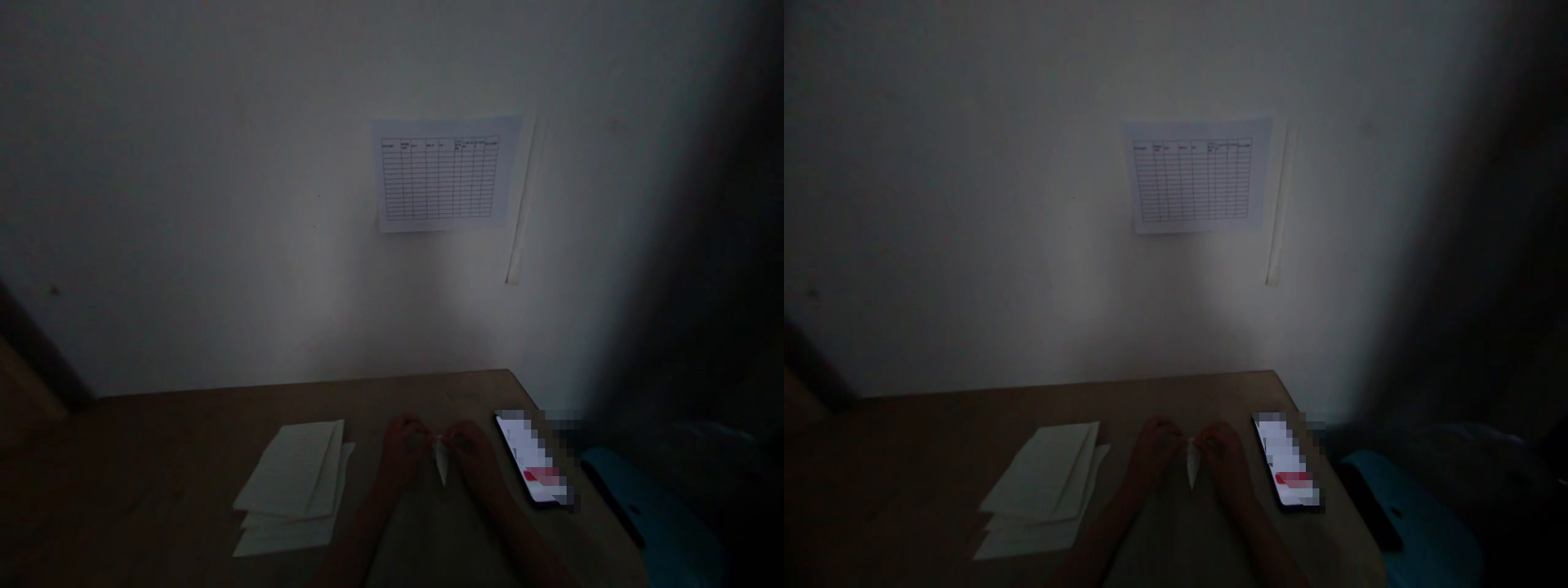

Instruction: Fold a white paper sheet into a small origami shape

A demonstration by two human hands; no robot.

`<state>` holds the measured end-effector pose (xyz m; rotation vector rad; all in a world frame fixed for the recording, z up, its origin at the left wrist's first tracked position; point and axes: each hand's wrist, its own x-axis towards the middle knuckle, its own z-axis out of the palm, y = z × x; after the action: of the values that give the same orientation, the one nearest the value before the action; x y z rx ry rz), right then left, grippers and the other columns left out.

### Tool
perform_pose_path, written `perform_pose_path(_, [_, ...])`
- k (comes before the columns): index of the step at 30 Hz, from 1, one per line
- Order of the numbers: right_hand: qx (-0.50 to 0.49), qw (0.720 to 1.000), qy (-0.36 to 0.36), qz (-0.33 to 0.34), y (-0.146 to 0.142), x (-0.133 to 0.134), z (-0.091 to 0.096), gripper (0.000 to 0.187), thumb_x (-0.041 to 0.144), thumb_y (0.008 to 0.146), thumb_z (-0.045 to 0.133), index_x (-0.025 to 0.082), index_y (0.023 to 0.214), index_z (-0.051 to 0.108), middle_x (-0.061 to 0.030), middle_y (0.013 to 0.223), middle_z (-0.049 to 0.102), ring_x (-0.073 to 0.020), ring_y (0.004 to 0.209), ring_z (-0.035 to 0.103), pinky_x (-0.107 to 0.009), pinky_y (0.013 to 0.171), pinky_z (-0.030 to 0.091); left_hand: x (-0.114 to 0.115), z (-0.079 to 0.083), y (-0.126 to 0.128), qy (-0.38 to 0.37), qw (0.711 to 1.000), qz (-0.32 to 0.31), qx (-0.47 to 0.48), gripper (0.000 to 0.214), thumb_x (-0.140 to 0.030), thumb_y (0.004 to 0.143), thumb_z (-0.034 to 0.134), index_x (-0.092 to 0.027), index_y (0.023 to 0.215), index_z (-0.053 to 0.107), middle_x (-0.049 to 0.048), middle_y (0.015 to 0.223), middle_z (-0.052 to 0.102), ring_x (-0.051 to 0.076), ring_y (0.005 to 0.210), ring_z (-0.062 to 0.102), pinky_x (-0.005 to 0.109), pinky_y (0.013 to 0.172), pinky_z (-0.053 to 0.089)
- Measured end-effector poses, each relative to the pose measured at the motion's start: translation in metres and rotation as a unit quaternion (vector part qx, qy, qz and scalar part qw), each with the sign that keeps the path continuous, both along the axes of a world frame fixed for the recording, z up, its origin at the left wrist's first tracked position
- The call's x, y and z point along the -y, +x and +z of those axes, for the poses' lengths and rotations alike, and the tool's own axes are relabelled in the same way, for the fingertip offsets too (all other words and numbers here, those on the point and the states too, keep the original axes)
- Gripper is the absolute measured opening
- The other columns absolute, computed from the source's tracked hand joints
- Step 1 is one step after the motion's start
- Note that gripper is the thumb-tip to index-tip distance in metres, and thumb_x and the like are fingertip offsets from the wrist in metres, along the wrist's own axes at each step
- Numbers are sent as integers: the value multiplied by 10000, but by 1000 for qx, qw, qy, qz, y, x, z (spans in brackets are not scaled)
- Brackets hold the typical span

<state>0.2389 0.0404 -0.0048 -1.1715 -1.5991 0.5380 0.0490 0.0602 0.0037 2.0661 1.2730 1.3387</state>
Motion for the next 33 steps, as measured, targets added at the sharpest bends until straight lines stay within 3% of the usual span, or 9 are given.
perform_pose_path(20, [-2, 1000, -13, 26, -3, 1, 2, 158, 374, 851, 617, 233, 821, 682, -56, 897, 676, -224, 886, 625, -351, 822, 485, -3, -5, 1, -44, 999, -17, 16, 120, -352, 815, 671, -247, 772, 711, 39, 956, 656, 199, 934, 628, 373, 872, 530])
perform_pose_path(27, [2, 1000, -15, 24, -4, 4, 8, 184, 392, 856, 622, 222, 822, 684, -59, 899, 675, -224, 884, 624, -356, 821, 477, 0, 1, 1, -32, 999, -27, 5, 81, -303, 815, 674, -241, 772, 703, 43, 983, 652, 201, 978, 621, 378, 910, 516])
perform_pose_path(33, [8, 1000, -17, 19, -4, 0, 1, 230, 447, 842, 636, 225, 818, 692, -62, 896, 681, -231, 895, 628, -362, 833, 483, 1, 3, 1, -26, 999, -33, 1, 59, -273, 825, 655, -242, 800, 697, 51, 1029, 638, 198, 1014, 607, 378, 933, 508])
